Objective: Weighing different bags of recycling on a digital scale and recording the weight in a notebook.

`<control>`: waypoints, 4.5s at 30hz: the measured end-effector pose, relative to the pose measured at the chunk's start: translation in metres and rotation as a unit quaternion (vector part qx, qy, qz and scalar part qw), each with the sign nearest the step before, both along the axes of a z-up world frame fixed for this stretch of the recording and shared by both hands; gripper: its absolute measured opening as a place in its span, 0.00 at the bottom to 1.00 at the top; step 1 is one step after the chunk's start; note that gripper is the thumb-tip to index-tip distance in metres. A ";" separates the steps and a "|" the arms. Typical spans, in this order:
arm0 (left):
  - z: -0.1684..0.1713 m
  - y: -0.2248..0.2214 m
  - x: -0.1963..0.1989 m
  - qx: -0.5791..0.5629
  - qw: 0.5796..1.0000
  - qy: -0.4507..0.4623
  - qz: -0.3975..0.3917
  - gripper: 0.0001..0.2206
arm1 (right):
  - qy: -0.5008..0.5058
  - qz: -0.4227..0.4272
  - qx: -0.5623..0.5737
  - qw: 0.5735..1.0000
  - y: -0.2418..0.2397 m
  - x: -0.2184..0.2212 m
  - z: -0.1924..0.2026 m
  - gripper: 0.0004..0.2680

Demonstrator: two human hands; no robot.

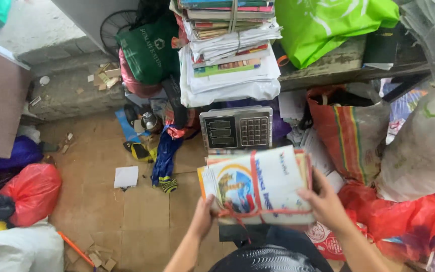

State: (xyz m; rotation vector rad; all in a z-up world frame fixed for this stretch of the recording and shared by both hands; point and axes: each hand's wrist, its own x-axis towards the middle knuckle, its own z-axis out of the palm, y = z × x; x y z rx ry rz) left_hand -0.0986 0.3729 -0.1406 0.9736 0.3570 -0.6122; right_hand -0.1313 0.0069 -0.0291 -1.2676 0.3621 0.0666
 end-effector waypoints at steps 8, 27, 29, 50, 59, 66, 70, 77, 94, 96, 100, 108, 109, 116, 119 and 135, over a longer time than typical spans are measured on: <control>0.196 -0.064 0.115 0.116 0.966 -0.221 0.068 0.24 | -0.107 0.113 -0.007 0.988 -0.053 0.096 0.084 0.33; 0.353 -0.101 0.496 0.286 0.723 -0.613 0.142 0.29 | -0.481 0.011 -0.097 0.871 -0.099 0.514 0.190 0.22; 0.314 -0.091 0.536 0.511 0.648 -0.560 0.078 0.20 | -0.450 -0.077 -0.301 0.837 -0.091 0.541 0.163 0.17; 0.140 -0.102 0.095 0.441 0.665 -0.602 -0.028 0.16 | -0.022 0.061 -0.573 0.817 -0.197 0.064 -0.356 0.13; -0.126 0.283 -0.174 0.393 0.858 -0.112 -0.312 0.26 | 0.445 0.014 -0.271 0.854 -0.122 -0.465 -0.320 0.13; -0.174 0.315 -0.091 0.508 0.828 0.063 -0.228 0.20 | 0.178 0.365 -0.580 0.706 -0.091 -0.454 -0.449 0.12; -0.216 0.214 0.002 0.580 0.692 -0.197 -0.382 0.21 | 0.157 0.082 -0.266 0.948 -0.023 -0.244 -0.269 0.15; -0.057 -0.105 -0.006 0.405 0.778 -0.243 -0.416 0.20 | 0.108 0.059 -0.236 0.964 -0.030 -0.216 -0.133 0.14; -0.198 -0.107 -0.134 0.550 0.448 -0.120 -0.694 0.26 | 0.514 -0.095 -0.181 0.833 -0.213 -0.775 -0.452 0.14; -0.180 -0.182 -0.151 0.549 0.480 -0.166 -0.664 0.24 | 0.472 -0.056 -0.280 0.834 -0.235 -0.768 -0.451 0.15; -0.159 -0.368 -0.189 0.434 0.657 -0.230 -0.572 0.21 | 0.393 -0.110 -0.221 0.886 -0.300 -0.691 -0.452 0.15; -0.164 -0.577 -0.237 0.229 0.612 -0.324 -0.684 0.20 | 0.234 -0.241 -0.042 0.941 -0.315 -0.536 -0.396 0.12; -0.178 -0.588 -0.236 0.241 0.636 -0.287 -0.675 0.20 | 0.239 -0.255 0.017 0.937 -0.307 -0.526 -0.402 0.11; -0.350 -0.597 -0.222 0.357 0.533 -0.304 -0.704 0.22 | 0.287 -0.319 0.305 0.850 -0.212 -0.499 -0.434 0.08; -0.366 -0.609 -0.233 0.421 0.398 -0.327 -0.747 0.23 | 0.326 -0.293 0.280 0.854 -0.160 -0.492 -0.447 0.08; -0.562 -0.695 -0.263 0.472 0.228 -0.433 -0.733 0.39 | 0.328 -0.337 0.306 0.828 -0.184 -0.484 -0.591 0.07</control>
